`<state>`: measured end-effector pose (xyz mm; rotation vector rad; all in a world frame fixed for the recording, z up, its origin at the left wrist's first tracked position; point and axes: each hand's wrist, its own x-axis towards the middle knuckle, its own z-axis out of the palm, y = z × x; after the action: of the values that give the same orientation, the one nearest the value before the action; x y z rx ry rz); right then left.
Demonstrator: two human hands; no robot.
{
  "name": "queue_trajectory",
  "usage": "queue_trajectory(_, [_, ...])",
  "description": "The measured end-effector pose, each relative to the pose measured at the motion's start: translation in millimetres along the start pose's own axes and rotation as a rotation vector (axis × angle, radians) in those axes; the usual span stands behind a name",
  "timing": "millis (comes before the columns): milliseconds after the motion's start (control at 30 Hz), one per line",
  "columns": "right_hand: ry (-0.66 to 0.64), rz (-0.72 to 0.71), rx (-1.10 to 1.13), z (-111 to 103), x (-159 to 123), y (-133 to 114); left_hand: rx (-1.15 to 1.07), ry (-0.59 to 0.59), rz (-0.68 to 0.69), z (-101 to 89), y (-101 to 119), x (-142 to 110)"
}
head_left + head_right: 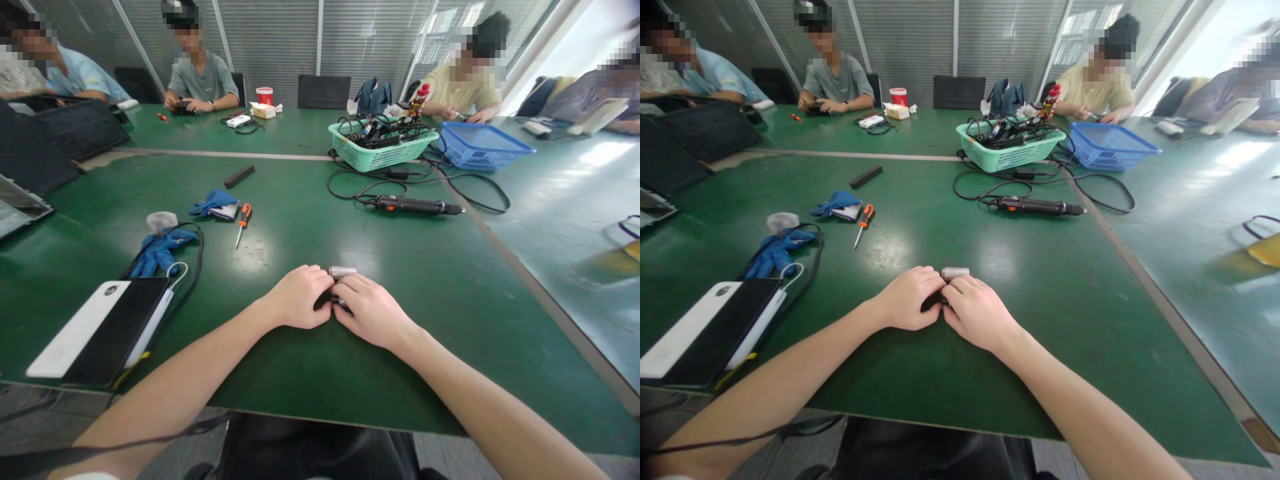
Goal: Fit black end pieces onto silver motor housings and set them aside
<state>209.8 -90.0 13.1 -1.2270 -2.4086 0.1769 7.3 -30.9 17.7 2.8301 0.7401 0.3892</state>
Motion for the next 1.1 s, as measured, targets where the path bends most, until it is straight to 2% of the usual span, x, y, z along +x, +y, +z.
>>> queue_trajectory(500, [0.014, 0.017, -0.024, 5.3, -0.3, 0.3, 0.013, -0.014, 0.015, 0.6, -2.0, -0.1])
queue_trajectory(1100, [0.007, 0.046, -0.041, 1.4, -0.7, -1.7, 0.015, -0.019, 0.039, 2.5, -3.7, 0.4])
